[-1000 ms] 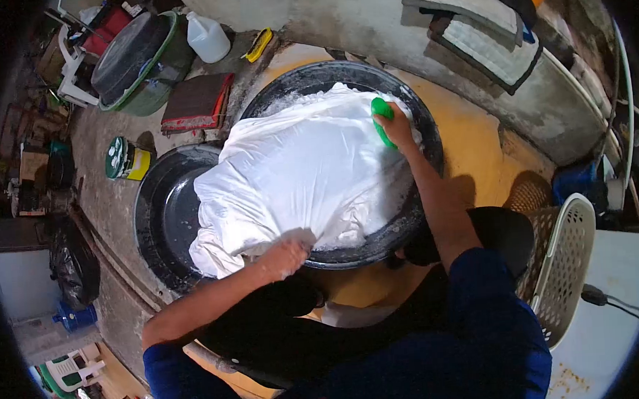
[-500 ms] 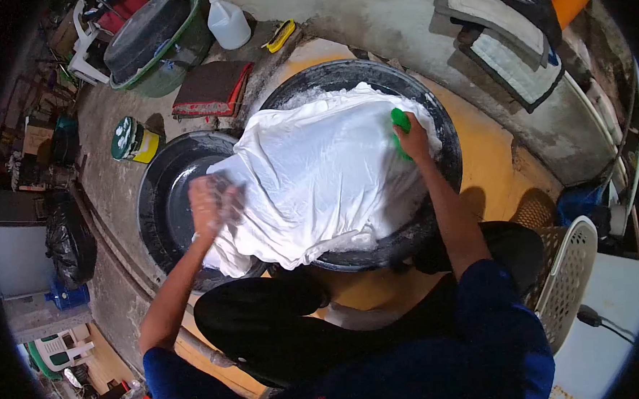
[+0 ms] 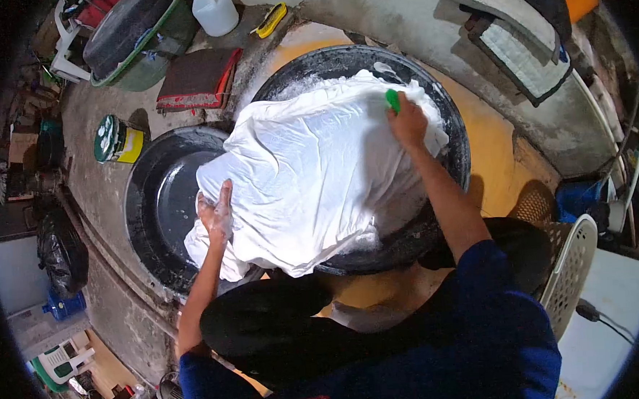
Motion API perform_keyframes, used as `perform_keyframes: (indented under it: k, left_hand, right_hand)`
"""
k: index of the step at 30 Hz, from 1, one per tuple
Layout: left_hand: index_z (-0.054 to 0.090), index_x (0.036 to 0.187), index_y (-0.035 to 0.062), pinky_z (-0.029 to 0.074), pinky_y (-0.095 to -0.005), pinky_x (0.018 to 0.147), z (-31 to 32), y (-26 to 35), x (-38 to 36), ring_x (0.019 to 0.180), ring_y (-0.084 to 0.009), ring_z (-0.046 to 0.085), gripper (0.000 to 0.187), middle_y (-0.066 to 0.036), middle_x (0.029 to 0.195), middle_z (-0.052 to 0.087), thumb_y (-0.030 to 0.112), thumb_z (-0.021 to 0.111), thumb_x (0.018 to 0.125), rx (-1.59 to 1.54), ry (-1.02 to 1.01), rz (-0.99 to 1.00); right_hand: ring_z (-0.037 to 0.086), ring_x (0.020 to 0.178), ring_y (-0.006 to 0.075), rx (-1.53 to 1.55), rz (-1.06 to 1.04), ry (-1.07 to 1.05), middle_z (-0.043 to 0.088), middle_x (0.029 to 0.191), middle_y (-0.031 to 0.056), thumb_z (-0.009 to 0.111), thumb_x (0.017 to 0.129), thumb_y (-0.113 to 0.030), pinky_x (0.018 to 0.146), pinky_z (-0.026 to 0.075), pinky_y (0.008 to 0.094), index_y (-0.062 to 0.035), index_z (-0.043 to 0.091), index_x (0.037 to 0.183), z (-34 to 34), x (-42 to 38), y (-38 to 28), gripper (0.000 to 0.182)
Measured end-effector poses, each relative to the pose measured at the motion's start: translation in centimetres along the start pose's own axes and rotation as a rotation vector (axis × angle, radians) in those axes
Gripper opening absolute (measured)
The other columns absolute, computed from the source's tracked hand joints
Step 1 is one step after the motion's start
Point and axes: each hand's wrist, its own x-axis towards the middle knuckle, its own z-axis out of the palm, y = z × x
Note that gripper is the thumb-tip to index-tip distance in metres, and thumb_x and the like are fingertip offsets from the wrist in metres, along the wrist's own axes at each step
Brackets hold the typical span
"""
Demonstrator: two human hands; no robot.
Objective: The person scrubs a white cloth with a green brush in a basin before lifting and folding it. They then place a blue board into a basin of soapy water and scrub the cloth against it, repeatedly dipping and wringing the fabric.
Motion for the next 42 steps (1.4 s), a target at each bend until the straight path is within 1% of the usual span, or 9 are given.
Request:
perform_keyframes:
  k: [6,10,11,15,18,25,34,39,42]
  left_hand:
    - [0.021,0.122,-0.0212,0.045,-0.0215,0.069,-0.2,1.0,0.0,0.084,-0.0157,0.055,0.088,-0.017,0.094,0.056,0.029,0.072,0.072,-0.465,-0.165,-0.252]
    - [0.028,0.119,-0.0207,0.045,-0.0237,0.066,0.4,-1.0,0.1,0.078,-0.0149,0.053,0.087,-0.017,0.091,0.055,0.037,0.072,0.071,-0.514,-0.19,-0.249]
    - [0.028,0.119,-0.0205,0.045,-0.0242,0.067,0.1,-0.8,0.1,0.078,-0.0153,0.053,0.087,-0.017,0.092,0.055,0.038,0.071,0.071,-0.415,-0.205,-0.247]
    - [0.021,0.123,-0.0197,0.045,-0.0237,0.07,0.1,1.4,-0.1,0.081,-0.0154,0.054,0.084,-0.017,0.097,0.053,0.032,0.067,0.076,-0.425,-0.177,-0.265]
    - [0.017,0.125,-0.0185,0.045,-0.0207,0.069,0.8,-2.9,-0.1,0.082,-0.0147,0.056,0.081,-0.016,0.098,0.054,0.025,0.067,0.078,-0.934,-0.243,-0.33]
    - [0.016,0.125,-0.0171,0.045,-0.0161,0.062,0.5,0.3,0.1,0.079,-0.0126,0.058,0.073,-0.011,0.091,0.057,0.015,0.064,0.08,-0.79,-0.185,-0.333]
    - [0.017,0.124,-0.019,0.045,-0.0184,0.061,0.9,-2.0,0.6,0.081,-0.0141,0.058,0.074,-0.013,0.092,0.055,0.014,0.066,0.079,-0.786,-0.232,-0.277]
    - [0.017,0.123,-0.0196,0.045,-0.0195,0.063,0.3,0.9,0.1,0.083,-0.0146,0.056,0.074,-0.013,0.091,0.054,0.015,0.065,0.079,-0.728,-0.195,-0.297]
    - [0.021,0.121,-0.0205,0.043,-0.0187,0.065,0.2,-0.4,-0.4,0.08,-0.0136,0.054,0.076,-0.014,0.091,0.053,0.023,0.067,0.078,-0.617,-0.198,-0.282]
  right_hand:
    - [0.058,0.069,0.0233,0.542,-0.492,0.066,0.06,0.079,0.0065,0.053,0.069,-0.011,0.06,0.045,0.0373,-0.018,0.059,0.092,-0.9,-10.4,-23.2,0.025]
    - [0.058,0.068,0.024,0.556,-0.291,0.12,0.06,0.084,0.0069,0.055,0.075,-0.014,0.061,0.047,0.037,-0.0102,0.054,0.106,6.3,-4.9,-9.0,0.032]
    - [0.059,0.067,0.0238,0.194,0.185,-0.47,0.061,0.087,0.0096,0.055,0.075,-0.014,0.06,0.048,0.035,-0.0092,0.053,0.108,4.1,-2.0,-4.2,0.033]
    - [0.059,0.067,0.0258,0.545,-0.273,0.105,0.061,0.086,0.0104,0.056,0.071,-0.009,0.06,0.047,0.0348,-0.0117,0.054,0.107,5.1,-4.4,-8.6,0.035]
    - [0.061,0.076,0.0239,0.606,-0.388,-0.217,0.062,0.089,0.0079,0.059,0.068,-0.01,0.064,0.047,0.0378,-0.0173,0.057,0.098,-1.4,-11.2,-23.3,0.032]
    - [0.059,0.062,0.0233,0.36,0.104,-0.217,0.061,0.071,0.0085,0.054,0.077,-0.015,0.056,0.047,0.033,-0.0122,0.059,0.095,-1.9,-3.7,-4.2,0.019]
    - [0.059,0.067,0.0222,0.546,-0.267,0.14,0.062,0.08,0.0072,0.049,0.078,-0.008,0.062,0.047,0.0317,-0.0144,0.057,0.102,1.6,-9.7,-12.4,0.026]
    - [0.057,0.067,0.0195,0.173,0.228,-0.643,0.06,0.078,0.0093,0.051,0.078,-0.01,0.056,0.045,0.0307,-0.0084,0.058,0.099,-1.2,-3.8,-5.4,0.023]
    - [0.059,0.067,0.0241,0.671,-0.294,-0.053,0.061,0.078,0.0074,0.058,0.065,-0.004,0.058,0.046,0.038,-0.0146,0.059,0.093,0.8,-11.1,-19.1,0.03]
